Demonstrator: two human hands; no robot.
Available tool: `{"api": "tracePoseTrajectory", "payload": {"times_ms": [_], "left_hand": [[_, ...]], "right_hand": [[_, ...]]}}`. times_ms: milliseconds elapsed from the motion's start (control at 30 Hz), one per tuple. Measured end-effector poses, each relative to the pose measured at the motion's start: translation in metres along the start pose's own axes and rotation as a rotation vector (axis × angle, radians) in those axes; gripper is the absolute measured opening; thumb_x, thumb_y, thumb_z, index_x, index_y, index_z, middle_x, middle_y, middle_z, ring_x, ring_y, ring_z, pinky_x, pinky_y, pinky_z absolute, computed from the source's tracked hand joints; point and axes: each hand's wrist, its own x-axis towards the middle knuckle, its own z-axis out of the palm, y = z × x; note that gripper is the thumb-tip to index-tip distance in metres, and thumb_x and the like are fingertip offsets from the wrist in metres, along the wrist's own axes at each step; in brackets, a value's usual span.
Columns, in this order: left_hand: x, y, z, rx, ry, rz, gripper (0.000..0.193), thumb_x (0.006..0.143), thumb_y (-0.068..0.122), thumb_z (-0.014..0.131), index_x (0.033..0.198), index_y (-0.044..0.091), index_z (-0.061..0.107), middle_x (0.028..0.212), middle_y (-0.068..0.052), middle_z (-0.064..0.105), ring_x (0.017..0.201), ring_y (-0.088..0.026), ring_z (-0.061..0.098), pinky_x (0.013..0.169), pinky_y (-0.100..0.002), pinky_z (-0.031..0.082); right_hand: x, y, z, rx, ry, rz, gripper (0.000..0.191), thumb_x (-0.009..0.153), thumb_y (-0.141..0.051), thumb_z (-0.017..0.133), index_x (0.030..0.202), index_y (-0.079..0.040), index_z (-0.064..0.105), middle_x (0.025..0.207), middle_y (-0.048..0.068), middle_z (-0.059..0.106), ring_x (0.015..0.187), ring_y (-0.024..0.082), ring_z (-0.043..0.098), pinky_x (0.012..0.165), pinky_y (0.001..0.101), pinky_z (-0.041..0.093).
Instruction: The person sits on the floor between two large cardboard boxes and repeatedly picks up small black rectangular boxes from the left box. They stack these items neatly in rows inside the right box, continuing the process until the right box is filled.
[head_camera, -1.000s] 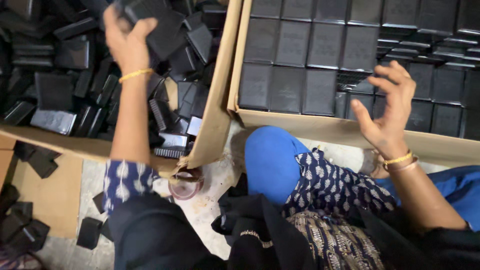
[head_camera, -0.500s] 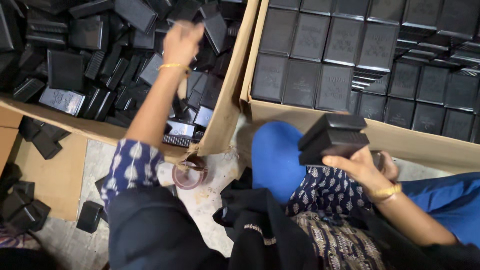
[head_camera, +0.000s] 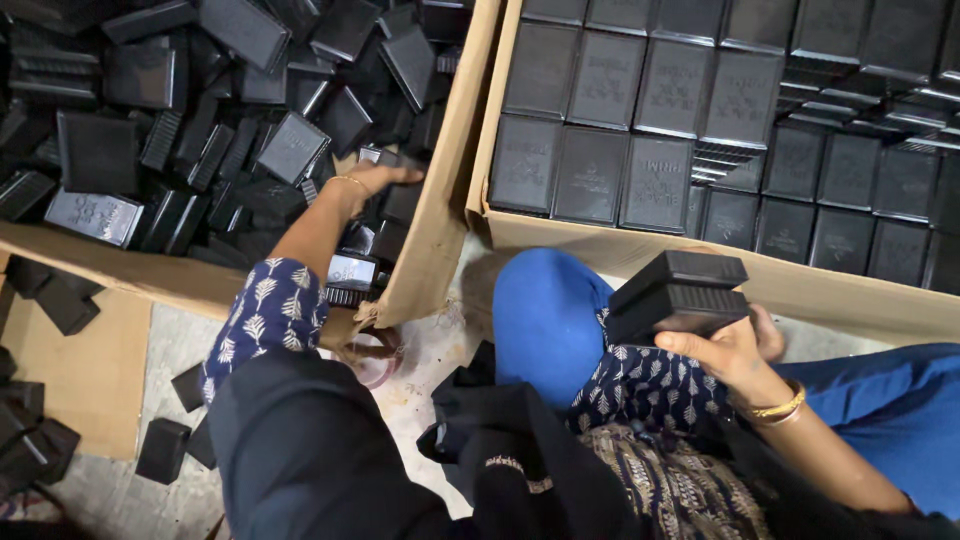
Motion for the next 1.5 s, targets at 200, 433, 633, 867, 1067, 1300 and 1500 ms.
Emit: {"api": "tracePoseTrajectory", "payload": {"times_ms": [200,433,633,867,1067,1300,1500], "left_hand": [[-0.022,0.017,0.009,-0.148,0.048,0.147,0.092,0.054,0.026,0.086,0.137,0.012,0.048,0.12,-0.015,0.068,0.108,-0.033,0.069,0.087,-0.05,0.057],[-0.071,0.053,-0.013,0.275,0.353,0.407,0.078,0.054,0.025,0.096,0.125,0.02,0.062,0.109,-0.011,0.068,0.103,-0.028,0.065,0.088,-0.036,0.051],[-0.203,0.088,-0.014,-0.345,0.329,1.224,0.084,0.075,0.003,0.092,0.146,0.015,0.048,0.128,-0.009,0.063,0.117,-0.024,0.067,0.11,-0.042,0.06],[-0.37,0.035,0.127,0.154,0.361,1.487,0.094,0.066,0.024,0.095,0.145,0.007,0.047,0.14,-0.021,0.053,0.13,-0.038,0.057,0.114,-0.044,0.047],[-0.363,-0.008,0.197,-0.263,0.204,1.395,0.103,0.075,0.02,0.093,0.158,0.007,0.033,0.146,-0.017,0.048,0.13,-0.032,0.056,0.115,-0.04,0.046],[-0.3,-0.055,0.266,-0.816,0.137,1.249,0.114,0.08,0.035,0.09,0.16,0.007,0.013,0.153,-0.015,0.038,0.144,-0.027,0.041,0.125,-0.043,0.032],[-0.289,-0.065,0.28,-1.021,0.212,1.21,0.085,0.093,0.051,0.071,0.152,-0.001,0.038,0.142,-0.018,0.053,0.133,-0.028,0.052,0.12,-0.041,0.04]], "right_hand": [[0.003,-0.005,0.008,-0.053,0.055,0.072,0.027,0.079,-0.013,0.083,0.102,-0.002,0.074,0.09,0.003,0.074,0.08,0.013,0.064,0.072,0.0293,0.05],[-0.012,-0.007,0.002,0.062,0.101,0.024,0.034,0.074,-0.011,0.086,0.103,-0.002,0.073,0.094,0.002,0.073,0.083,0.012,0.065,0.073,0.0271,0.05],[-0.022,-0.068,0.01,0.204,-0.075,-0.338,0.052,0.08,-0.013,0.089,0.121,-0.004,0.058,0.117,0.014,0.063,0.114,0.027,0.065,0.095,0.041,0.054],[-0.015,-0.137,0.041,-0.027,-0.387,-0.82,0.056,0.085,-0.037,0.078,0.126,-0.013,0.05,0.159,0.027,0.019,0.156,0.051,0.011,0.126,0.0679,0.017],[-0.018,-0.095,0.072,-0.262,-0.365,-0.888,0.072,0.079,-0.044,0.086,0.129,-0.016,0.042,0.167,0.034,0.011,0.158,0.056,0.011,0.128,0.0678,0.011],[-0.014,-0.04,0.102,-0.222,-0.168,-0.899,0.122,0.073,-0.055,0.093,0.156,-0.016,0.013,0.169,0.036,0.007,0.16,0.052,0.009,0.13,0.064,0.002],[-0.026,-0.041,0.103,-0.557,-0.138,-0.798,0.148,0.059,-0.071,0.087,0.161,-0.005,0.002,0.158,0.033,0.023,0.154,0.052,0.02,0.126,0.0681,0.006]]}}
